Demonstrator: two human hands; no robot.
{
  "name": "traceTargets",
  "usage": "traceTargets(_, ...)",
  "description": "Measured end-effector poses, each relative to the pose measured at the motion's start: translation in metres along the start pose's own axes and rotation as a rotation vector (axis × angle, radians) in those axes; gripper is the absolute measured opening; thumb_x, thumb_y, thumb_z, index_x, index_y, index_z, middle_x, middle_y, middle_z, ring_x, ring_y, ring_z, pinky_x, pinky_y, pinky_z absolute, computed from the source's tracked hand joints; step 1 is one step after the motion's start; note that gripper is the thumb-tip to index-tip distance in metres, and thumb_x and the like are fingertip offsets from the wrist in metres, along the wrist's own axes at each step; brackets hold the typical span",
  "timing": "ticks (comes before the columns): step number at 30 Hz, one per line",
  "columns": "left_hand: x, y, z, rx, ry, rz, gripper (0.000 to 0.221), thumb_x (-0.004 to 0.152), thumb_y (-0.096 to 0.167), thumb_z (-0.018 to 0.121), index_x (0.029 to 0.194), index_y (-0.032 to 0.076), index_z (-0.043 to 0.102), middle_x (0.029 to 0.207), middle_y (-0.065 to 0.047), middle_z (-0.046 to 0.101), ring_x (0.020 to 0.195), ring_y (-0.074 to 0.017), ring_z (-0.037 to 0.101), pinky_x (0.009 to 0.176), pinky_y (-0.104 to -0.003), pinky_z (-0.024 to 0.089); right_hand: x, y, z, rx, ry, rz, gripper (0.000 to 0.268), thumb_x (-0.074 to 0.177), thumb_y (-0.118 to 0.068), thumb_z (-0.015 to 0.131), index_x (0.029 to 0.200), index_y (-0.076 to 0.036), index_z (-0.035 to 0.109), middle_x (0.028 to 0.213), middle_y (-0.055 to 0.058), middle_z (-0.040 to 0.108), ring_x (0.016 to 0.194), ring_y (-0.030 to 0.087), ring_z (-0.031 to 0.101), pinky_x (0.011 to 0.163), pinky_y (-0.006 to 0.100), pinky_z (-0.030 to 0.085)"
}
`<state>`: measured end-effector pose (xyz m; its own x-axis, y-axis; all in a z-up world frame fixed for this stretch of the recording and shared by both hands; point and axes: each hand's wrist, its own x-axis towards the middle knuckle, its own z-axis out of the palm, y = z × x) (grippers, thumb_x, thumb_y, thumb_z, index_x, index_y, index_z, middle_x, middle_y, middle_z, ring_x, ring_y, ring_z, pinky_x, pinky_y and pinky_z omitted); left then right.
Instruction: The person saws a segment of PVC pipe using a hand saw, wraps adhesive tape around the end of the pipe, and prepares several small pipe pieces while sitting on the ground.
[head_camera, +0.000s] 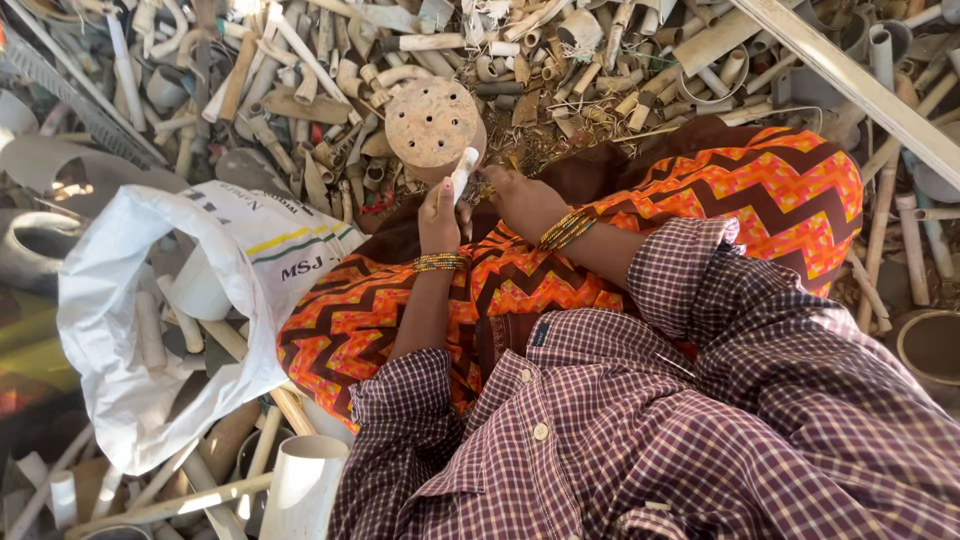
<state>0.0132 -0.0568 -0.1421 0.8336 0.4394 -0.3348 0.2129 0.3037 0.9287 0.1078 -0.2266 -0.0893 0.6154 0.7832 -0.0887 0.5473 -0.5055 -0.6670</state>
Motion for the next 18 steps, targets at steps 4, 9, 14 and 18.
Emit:
traceTargets(4, -0.0008, 0.0016, -0.0037, -0.109, -0.003, -0.061, 0.053, 0.109, 0.044, 0.048, 0.122, -0.006, 0.061, 0.061, -0.003, 0.053, 0.044, -0.0113, 0.047, 0.04, -0.027, 0.04, -0.0052, -0.0012, 0.002, -0.026, 0.009, -0.057, 0.043, 0.1, -0.02, 0.057, 0.136, -0.001, 0.045, 0.111, 0.025, 0.067, 0.091, 0.042, 0.069, 0.073, 0.049, 0.058)
traceTargets(9, 0.0024, -0.0002, -0.0035, -0.087, -0.014, -0.072, 0.054, 0.109, 0.045, 0.048, 0.122, -0.006, 0.061, 0.062, -0.003, 0.053, 0.046, -0.0108, 0.047, 0.041, -0.027, 0.04, -0.0039, -0.0024, 0.0006, -0.056, -0.017, 0.012, 0.037, 0.101, -0.021, 0.056, 0.134, -0.005, 0.047, 0.106, 0.021, 0.068, 0.089, 0.041, 0.07, 0.074, 0.049, 0.057)
traceTargets(14, 0.0013, -0.0047, -0.0053, -0.077, -0.041, -0.013, 0.054, 0.109, 0.045, 0.047, 0.123, -0.005, 0.063, 0.063, -0.001, 0.052, 0.049, -0.0085, 0.047, 0.041, -0.026, 0.039, -0.007, 0.001, 0.0048, -0.067, 0.072, -0.068, 0.038, 0.101, -0.017, 0.056, 0.135, -0.005, 0.047, 0.106, 0.021, 0.068, 0.089, 0.04, 0.071, 0.074, 0.048, 0.058)
traceTargets(18, 0.0004, -0.002, 0.0015, -0.035, -0.041, -0.034, 0.05, 0.108, 0.042, 0.049, 0.127, -0.002, 0.062, 0.061, -0.001, 0.052, 0.046, -0.0081, 0.045, 0.04, -0.026, 0.04, -0.0011, 0.0035, 0.0002, -0.065, -0.016, 0.036, 0.04, 0.102, -0.021, 0.056, 0.135, -0.003, 0.044, 0.107, 0.023, 0.067, 0.085, 0.042, 0.07, 0.071, 0.049, 0.058)
